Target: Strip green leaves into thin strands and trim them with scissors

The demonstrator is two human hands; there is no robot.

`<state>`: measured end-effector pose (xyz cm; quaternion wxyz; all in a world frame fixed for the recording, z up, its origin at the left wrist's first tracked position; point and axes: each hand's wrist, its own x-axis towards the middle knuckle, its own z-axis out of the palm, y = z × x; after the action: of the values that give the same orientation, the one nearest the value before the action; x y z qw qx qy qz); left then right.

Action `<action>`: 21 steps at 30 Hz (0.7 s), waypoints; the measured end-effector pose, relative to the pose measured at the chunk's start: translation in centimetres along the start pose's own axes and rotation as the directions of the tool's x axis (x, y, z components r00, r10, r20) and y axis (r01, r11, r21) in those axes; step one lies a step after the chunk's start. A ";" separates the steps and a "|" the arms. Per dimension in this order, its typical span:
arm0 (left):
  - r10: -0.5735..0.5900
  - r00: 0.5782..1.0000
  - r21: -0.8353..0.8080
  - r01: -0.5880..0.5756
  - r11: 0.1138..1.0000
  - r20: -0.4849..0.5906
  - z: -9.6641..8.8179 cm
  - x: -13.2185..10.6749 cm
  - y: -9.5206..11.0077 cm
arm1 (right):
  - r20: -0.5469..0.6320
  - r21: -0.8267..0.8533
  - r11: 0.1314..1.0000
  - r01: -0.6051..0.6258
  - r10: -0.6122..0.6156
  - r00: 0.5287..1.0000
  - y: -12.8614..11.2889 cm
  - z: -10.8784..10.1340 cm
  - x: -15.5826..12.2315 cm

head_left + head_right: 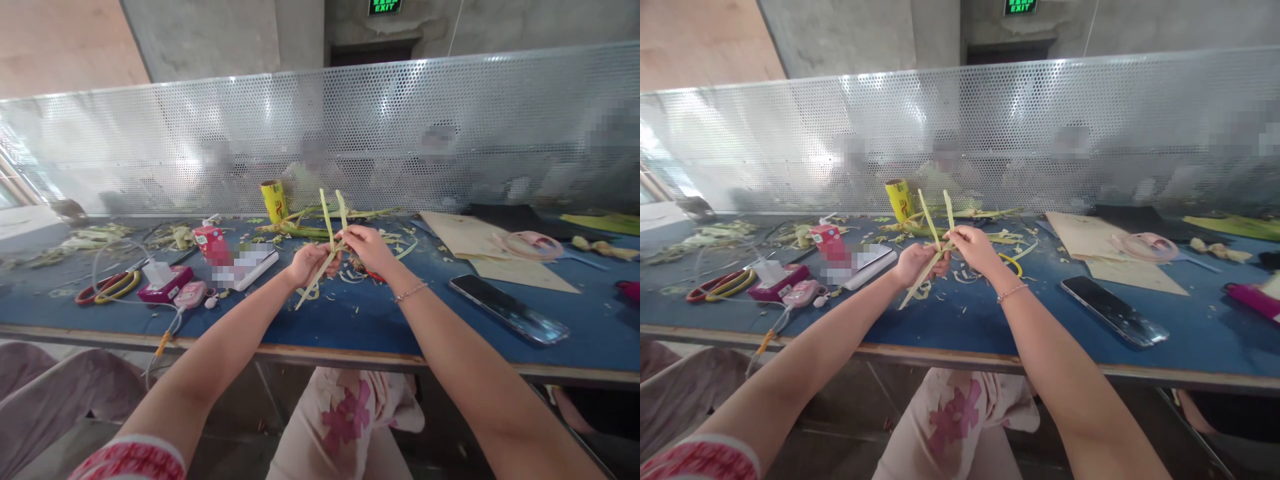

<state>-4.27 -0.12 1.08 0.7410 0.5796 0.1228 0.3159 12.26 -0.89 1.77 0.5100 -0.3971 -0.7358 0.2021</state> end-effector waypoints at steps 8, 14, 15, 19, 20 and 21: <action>0.190 0.971 0.381 -0.121 0.917 -0.148 -0.2 0.6 -1.1 | -0.034 -0.240 0.969 -0.064 0.058 0.998 0.2 0.7 -0.1; 0.246 0.938 0.535 -0.082 0.841 -0.243 -0.7 1.0 -1.4 | -0.143 -0.309 0.891 0.332 -0.389 0.910 -0.7 0.0 -0.7; 0.248 0.938 0.550 -0.078 0.831 -0.242 -0.7 1.1 -1.4 | -0.095 -0.317 0.857 0.406 -0.454 0.886 -1.0 0.0 -0.9; 0.262 0.928 0.578 -0.064 0.814 -0.265 -0.3 1.0 -1.3 | 0.027 -0.323 0.800 0.505 -0.526 0.850 -2.3 0.7 -1.3; 0.264 0.923 0.570 -0.062 0.819 -0.279 -0.2 1.0 -1.2 | 0.034 -0.316 0.811 0.493 -0.509 0.860 -2.5 1.0 -1.3; 0.270 0.918 0.549 -0.071 0.833 -0.291 -0.2 1.0 -1.2 | 0.042 -0.308 0.822 0.479 -0.491 0.870 -2.7 1.2 -1.2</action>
<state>-3.19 0.49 0.10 0.4865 0.7022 0.2838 0.4355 10.31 -3.39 2.47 0.4904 -0.2757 -0.8246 -0.0594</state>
